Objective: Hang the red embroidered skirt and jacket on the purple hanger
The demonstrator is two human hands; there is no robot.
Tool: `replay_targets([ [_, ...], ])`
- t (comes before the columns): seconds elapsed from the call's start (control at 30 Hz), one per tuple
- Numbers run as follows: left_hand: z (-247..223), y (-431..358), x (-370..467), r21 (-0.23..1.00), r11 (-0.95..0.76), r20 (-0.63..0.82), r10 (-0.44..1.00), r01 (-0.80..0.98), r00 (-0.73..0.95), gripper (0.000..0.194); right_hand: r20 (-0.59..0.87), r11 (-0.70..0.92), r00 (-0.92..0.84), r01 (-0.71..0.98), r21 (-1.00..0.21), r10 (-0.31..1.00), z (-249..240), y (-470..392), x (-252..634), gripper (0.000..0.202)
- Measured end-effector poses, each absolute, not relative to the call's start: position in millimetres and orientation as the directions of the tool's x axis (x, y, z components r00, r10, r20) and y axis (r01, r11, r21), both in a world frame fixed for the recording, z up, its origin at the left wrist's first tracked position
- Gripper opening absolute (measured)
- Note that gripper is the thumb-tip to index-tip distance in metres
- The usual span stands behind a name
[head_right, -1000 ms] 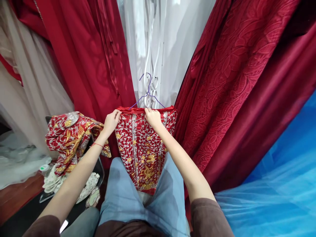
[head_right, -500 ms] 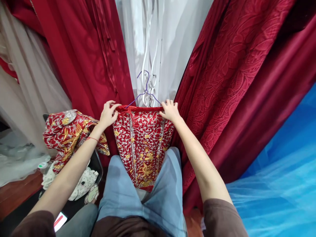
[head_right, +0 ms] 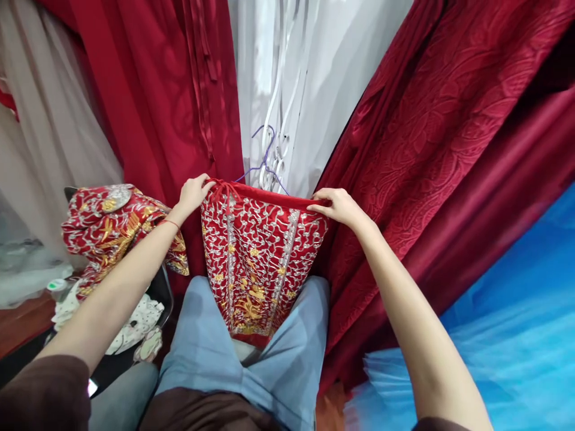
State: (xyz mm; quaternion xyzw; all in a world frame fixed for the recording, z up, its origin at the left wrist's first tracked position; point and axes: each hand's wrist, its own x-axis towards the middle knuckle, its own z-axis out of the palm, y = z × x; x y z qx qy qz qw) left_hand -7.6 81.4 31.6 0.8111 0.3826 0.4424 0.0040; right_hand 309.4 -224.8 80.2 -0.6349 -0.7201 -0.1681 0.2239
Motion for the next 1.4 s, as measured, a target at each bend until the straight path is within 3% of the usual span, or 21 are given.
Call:
replay_targets([
  [0.1, 27.0, 83.5, 3.1, 0.449, -0.742, 0.732, 0.625, 0.499, 0.271, 0.019, 0.605, 0.119, -0.009, 0.983, -0.142, 0.796, 73.9, -230.7, 297.5, 0.043],
  [0.2, 22.8, 91.0, 9.9, 0.615, -0.743, 0.694, 0.669, 0.263, 0.267, 0.015, 0.736, 0.108, 0.095, 0.969, -0.224, 0.670, 64.0, -226.7, 290.0, 0.043],
  [0.33, 10.1, 103.0, 12.1, 0.839, -0.534, 0.542, 0.798, -0.105, 0.263, 0.015, 0.779, 0.134, 0.256, 0.908, -0.397, 0.572, 51.8, -214.8, 288.7, 0.039],
  [0.4, -5.0, 104.5, 9.1, 0.892, -0.405, 0.448, 0.853, -0.202, 0.268, 0.021, 0.692, 0.154, 0.360, 0.813, -0.561, 0.626, 44.7, -211.1, 293.5, 0.043],
  [0.5, -42.3, 99.8, 0.0, 0.936, -0.289, 0.346, 0.860, -0.201, 0.375, 0.035, 0.393, 0.113, 0.444, 0.536, -0.837, 0.805, 30.1, -210.7, 304.2, 0.054],
  [0.57, -72.7, 95.5, -6.4, 0.951, -0.269, 0.310, 0.821, -0.154, 0.479, 0.038, 0.202, 0.062, 0.435, 0.315, -0.947, 0.877, 19.0, -211.8, 309.3, 0.060],
  [0.63, -100.9, 93.5, -10.5, 0.958, -0.265, 0.281, 0.805, -0.106, 0.522, 0.036, 0.111, 0.044, 0.458, 0.154, -0.987, 0.882, 10.0, -212.3, 310.6, 0.060],
  [0.77, -131.8, 98.1, -9.6, 0.951, -0.295, 0.303, 0.850, -0.089, 0.430, 0.026, 0.060, 0.020, 0.499, 0.086, -0.996, 0.865, 7.3, -211.8, 302.2, 0.054],
  [0.9, -132.6, 102.8, -4.3, 0.935, -0.339, 0.356, 0.898, -0.110, 0.257, 0.031, 0.092, -0.017, 0.440, 0.237, -0.971, 0.893, 21.2, -213.1, 287.1, 0.054],
  [0.97, -130.1, 102.2, -3.9, 0.926, -0.358, 0.376, 0.909, -0.122, 0.180, 0.035, 0.199, 0.017, 0.431, 0.390, -0.921, 0.880, 27.9, -213.6, 282.1, 0.055],
  [1.03, -127.8, 100.6, -6.4, 0.917, -0.376, 0.394, 0.908, -0.136, 0.143, 0.037, 0.397, 0.058, 0.440, 0.608, -0.792, 0.806, 31.5, -213.4, 280.6, 0.057],
  [1.13, -125.3, 99.1, -13.2, 0.899, -0.398, 0.430, 0.883, -0.182, 0.190, 0.040, 0.732, 0.014, 0.449, 0.848, -0.530, 0.512, 30.3, -210.6, 282.5, 0.057],
  [1.23, -126.7, 99.1, -17.8, 0.908, -0.376, 0.412, 0.880, -0.183, 0.237, 0.043, 0.875, -0.119, 0.434, 0.901, -0.417, 0.213, 22.5, -204.0, 283.3, 0.054],
  [1.27, -128.9, 98.8, -18.4, 0.917, -0.359, 0.392, 0.890, -0.171, 0.234, 0.044, 0.886, -0.166, 0.421, 0.904, -0.393, 0.194, 19.2, -201.6, 282.9, 0.054],
  [1.4, -148.3, 92.3, -21.0, 0.943, -0.297, 0.324, 0.921, -0.150, 0.216, 0.043, 0.831, -0.291, 0.450, 0.885, -0.365, 0.327, 8.9, -197.9, 282.6, 0.052],
])
